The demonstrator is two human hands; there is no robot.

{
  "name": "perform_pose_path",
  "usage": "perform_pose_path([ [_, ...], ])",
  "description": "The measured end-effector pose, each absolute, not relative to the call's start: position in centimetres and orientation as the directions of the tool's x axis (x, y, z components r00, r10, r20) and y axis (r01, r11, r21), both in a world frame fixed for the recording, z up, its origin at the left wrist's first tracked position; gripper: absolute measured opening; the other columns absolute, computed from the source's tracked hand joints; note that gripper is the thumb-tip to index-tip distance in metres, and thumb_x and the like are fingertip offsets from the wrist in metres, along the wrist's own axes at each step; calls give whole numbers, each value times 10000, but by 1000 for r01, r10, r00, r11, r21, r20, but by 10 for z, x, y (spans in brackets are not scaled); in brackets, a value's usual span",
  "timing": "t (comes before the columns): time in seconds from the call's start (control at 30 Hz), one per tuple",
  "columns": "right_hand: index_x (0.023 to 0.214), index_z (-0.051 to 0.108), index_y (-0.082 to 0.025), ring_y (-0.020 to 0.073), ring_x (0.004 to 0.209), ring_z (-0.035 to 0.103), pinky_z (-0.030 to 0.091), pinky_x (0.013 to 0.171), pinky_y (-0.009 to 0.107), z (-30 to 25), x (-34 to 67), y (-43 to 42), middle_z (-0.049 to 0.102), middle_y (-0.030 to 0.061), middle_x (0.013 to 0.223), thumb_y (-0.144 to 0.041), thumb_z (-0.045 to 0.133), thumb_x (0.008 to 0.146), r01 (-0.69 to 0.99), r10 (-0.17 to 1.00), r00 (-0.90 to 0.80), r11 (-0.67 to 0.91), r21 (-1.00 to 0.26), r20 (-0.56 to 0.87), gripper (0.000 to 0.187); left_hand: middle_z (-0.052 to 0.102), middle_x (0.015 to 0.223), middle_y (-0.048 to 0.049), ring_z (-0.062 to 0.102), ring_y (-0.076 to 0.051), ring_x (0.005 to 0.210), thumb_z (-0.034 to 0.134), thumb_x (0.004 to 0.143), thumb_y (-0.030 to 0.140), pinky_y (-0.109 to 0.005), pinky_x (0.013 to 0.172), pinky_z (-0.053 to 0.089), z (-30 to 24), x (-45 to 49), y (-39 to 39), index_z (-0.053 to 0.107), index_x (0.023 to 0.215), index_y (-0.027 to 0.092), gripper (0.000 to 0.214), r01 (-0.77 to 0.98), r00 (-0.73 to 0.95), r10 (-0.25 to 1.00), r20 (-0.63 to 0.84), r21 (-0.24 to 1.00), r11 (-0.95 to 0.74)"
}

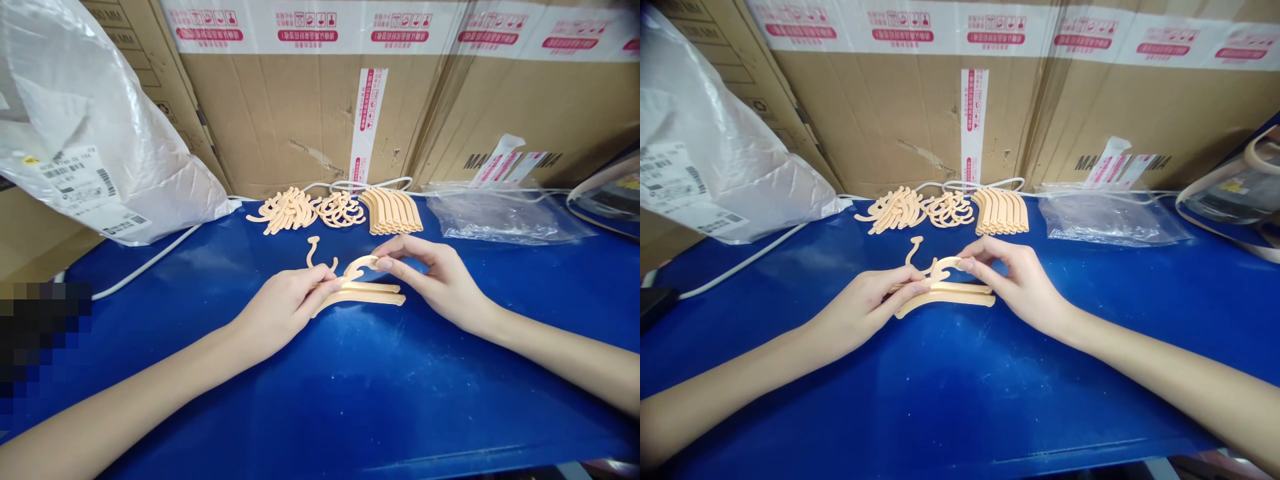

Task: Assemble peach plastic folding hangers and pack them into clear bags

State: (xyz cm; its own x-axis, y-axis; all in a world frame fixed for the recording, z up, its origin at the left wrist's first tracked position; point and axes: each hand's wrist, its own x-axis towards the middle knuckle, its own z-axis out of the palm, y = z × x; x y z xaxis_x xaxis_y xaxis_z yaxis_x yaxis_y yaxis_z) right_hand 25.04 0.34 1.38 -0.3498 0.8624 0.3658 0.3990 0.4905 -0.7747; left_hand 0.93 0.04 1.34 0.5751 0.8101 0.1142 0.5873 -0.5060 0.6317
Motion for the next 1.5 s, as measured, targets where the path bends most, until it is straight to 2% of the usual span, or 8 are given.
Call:
perform_pose_path([
  [0.17, 896, 673, -219, 203, 917, 684, 558, 767, 319, 12, 251, 2, 733, 49, 947, -393, 657, 904, 400, 861, -309, 504, -765, 405, 175, 698, 905, -10, 622, -160, 804, 361, 1017, 373, -261, 710, 402, 11, 10, 0, 653, 1035, 198, 341, 580, 571, 812, 123, 640, -505],
  [0.3, 873, 686, -217, 202, 915, 686, 558, 788, 326, 12, 252, 3, 733, 46, 932, -389, 678, 885, 397, 861, -318, 501, -769, 397, 172, 677, 830, 8, 592, -136, 715, 366, 1014, 370, -243, 657, 384, 11, 9, 1, 665, 1025, 193, 349, 585, 562, 818, 122, 640, -497],
  [0.53, 827, 684, -196, 177, 821, 663, 535, 751, 318, 8, 253, 12, 721, 35, 863, -441, 730, 822, 391, 885, -336, 443, -807, 324, 249, 635, 766, 22, 544, -118, 691, 451, 971, 407, -225, 638, 372, 10, 9, 7, 691, 908, 170, 342, 510, 526, 847, 77, 769, -386],
  [0.67, 845, 663, -178, 153, 758, 625, 512, 721, 309, 2, 256, 18, 699, 25, 835, -427, 775, 775, 393, 872, -364, 462, -795, 327, 282, 506, 602, 46, 443, -105, 573, 488, 933, 433, -232, 570, 323, 9, 11, 10, 647, 815, 156, 340, 481, 493, 870, -29, 842, -244],
  [0.87, 872, 642, -197, 148, 776, 621, 502, 730, 292, 0, 257, 17, 687, 12, 839, -346, 733, 833, 414, 823, -387, 557, -720, 415, 180, 478, 565, 47, 443, -95, 551, 532, 910, 450, -239, 598, 357, 6, 9, 20, 551, 679, 164, 368, 338, 558, 822, -112, 935, -103],
  [1.1, 879, 631, -207, 176, 771, 662, 495, 722, 330, 2, 254, 11, 718, 26, 859, -312, 685, 869, 568, 790, -370, 609, -554, 488, 118, 481, 596, 36, 396, -88, 528, 528, 901, 481, -220, 494, 267, 9, 6, 23, 546, 690, 173, 374, 372, 576, 801, -162, 925, -80],
  [1.23, 900, 615, -199, 166, 794, 666, 517, 733, 307, 2, 255, 12, 711, 25, 883, -363, 722, 847, 523, 782, -412, 624, -581, 468, 202, 480, 600, 31, 375, -86, 533, 526, 908, 477, -214, 484, 245, 12, 6, 23, 526, 658, 171, 395, 390, 573, 801, -172, 917, -82],
  [1.5, 865, 618, -193, 140, 722, 624, 488, 656, 281, 5, 254, 11, 705, 29, 841, -401, 616, 930, 486, 814, -404, 578, -655, 417, 218, 500, 589, 29, 374, -84, 519, 502, 934, 449, -227, 492, 241, 14, 7, 21, 495, 619, 170, 420, 382, 601, 782, -165, 919, -100],
])
